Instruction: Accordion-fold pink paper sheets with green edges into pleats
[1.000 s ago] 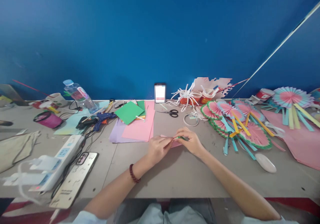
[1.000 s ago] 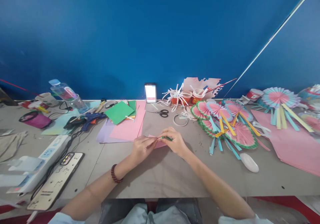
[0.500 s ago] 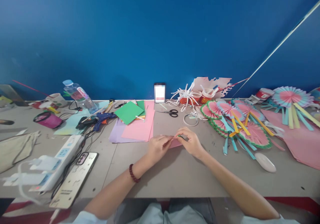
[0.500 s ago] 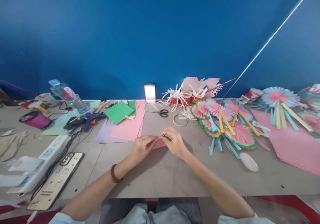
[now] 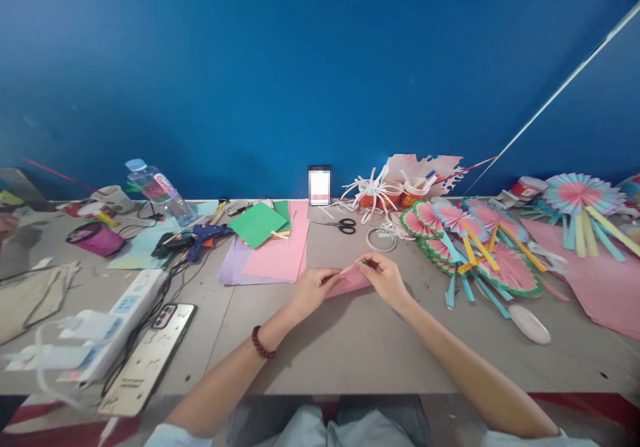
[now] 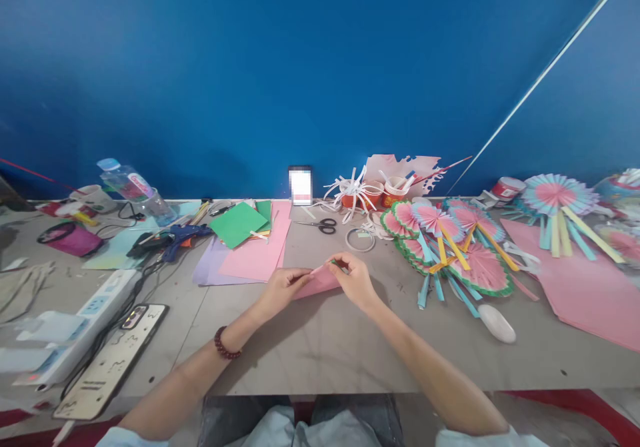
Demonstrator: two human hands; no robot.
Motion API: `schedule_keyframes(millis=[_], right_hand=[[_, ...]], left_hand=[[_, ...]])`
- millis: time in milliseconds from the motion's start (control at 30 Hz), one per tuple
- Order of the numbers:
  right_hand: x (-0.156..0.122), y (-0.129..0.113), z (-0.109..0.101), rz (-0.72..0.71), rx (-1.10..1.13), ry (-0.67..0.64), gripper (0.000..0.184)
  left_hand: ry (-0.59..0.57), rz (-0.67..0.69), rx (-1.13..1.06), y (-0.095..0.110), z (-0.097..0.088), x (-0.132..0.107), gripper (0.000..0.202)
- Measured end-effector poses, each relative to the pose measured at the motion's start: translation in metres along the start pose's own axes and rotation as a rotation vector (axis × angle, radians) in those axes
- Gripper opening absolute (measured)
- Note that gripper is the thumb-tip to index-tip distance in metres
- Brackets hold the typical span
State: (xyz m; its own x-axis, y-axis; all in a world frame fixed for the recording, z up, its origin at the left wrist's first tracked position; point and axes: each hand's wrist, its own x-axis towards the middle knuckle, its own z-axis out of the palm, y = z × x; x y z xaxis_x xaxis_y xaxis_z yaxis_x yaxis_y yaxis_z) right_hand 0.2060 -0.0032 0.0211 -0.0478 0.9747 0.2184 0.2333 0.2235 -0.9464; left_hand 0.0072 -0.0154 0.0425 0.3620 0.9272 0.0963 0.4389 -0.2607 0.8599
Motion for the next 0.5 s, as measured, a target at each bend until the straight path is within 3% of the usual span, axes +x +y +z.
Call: schedule_keyframes(millis=[200, 500], right_hand=[[-0.0012, -0.0051, 0.0002, 0.02, -0.003, 0.019, 0.025], [-0.0006, -0.0073, -0.0004, 0.073, 0.058, -0.034, 0.03]], left_hand=[[-0.009, -0.066, -0.061, -0.0006, 0.0002, 0.0009, 0.038], [-0.029, -0.024, -0.013, -0.0079, 0.004, 0.0012, 0.046]])
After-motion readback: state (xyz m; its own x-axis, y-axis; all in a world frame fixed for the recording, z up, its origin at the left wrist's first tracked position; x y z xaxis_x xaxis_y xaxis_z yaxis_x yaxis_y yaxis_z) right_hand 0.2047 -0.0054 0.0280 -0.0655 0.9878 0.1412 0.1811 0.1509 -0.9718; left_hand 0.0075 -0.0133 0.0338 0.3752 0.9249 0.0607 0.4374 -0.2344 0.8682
